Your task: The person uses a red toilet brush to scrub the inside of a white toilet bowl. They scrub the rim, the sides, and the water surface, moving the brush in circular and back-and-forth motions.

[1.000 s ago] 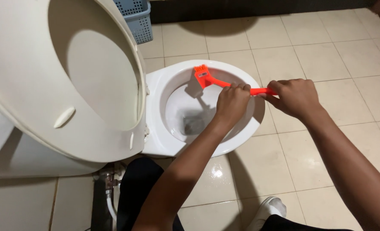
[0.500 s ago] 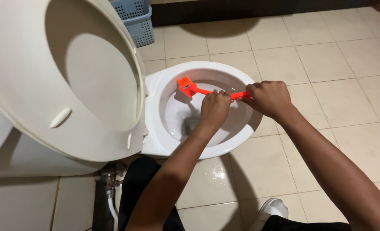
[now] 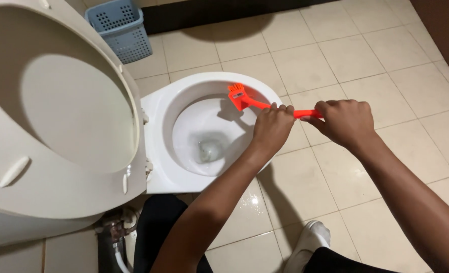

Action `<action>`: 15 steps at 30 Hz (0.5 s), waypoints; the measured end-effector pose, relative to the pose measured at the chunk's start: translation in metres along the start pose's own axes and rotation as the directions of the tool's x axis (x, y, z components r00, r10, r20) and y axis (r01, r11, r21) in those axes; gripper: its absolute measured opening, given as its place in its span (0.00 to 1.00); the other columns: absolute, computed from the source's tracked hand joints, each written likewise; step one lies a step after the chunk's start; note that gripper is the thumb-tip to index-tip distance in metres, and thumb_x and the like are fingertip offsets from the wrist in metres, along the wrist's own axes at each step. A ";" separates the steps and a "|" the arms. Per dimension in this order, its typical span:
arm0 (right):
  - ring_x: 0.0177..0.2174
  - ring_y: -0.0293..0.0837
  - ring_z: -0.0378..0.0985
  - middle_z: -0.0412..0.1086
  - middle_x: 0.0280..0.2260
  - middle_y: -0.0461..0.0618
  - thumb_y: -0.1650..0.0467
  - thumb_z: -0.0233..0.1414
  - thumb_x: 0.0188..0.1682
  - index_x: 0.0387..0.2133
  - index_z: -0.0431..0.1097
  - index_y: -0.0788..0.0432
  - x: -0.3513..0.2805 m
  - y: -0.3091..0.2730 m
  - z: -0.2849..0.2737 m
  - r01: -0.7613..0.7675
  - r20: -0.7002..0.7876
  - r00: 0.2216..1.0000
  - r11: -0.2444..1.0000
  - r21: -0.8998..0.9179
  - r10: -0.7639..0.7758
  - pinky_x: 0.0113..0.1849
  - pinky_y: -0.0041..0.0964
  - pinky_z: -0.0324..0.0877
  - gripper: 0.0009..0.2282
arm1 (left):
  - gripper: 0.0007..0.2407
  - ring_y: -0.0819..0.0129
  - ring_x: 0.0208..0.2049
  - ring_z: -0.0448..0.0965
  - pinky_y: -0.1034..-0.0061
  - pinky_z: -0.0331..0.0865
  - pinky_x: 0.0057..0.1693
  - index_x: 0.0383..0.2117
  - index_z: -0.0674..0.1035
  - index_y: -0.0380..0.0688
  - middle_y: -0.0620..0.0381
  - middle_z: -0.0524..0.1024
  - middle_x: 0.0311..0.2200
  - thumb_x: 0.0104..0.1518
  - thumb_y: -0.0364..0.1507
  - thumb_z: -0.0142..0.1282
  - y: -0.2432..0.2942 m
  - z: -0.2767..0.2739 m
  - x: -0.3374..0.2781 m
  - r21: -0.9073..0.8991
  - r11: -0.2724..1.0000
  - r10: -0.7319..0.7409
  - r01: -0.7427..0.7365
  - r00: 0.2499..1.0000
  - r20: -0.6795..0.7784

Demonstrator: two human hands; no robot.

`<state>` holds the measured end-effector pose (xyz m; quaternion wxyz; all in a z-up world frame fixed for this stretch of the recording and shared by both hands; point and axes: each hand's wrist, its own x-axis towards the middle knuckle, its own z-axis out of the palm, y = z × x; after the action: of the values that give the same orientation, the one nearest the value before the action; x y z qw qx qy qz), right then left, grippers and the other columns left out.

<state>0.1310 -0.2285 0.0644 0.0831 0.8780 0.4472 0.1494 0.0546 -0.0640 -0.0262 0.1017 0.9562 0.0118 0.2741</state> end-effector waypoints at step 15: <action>0.18 0.43 0.76 0.74 0.20 0.42 0.48 0.57 0.45 0.23 0.75 0.52 0.066 -0.061 0.029 0.226 -0.210 0.954 0.974 0.028 -0.216 0.19 0.39 0.66 0.21 | 0.04 0.55 0.37 0.83 0.67 0.77 0.41 0.29 0.82 0.37 0.47 0.82 0.29 0.49 0.20 0.57 -0.076 -0.021 -0.035 0.140 0.984 -0.107 0.113 0.993 -0.049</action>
<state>0.1311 -0.1399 0.0326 0.0299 0.8041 0.5525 0.2175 0.0157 0.0112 -0.0421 0.0476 0.9530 0.0863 0.2864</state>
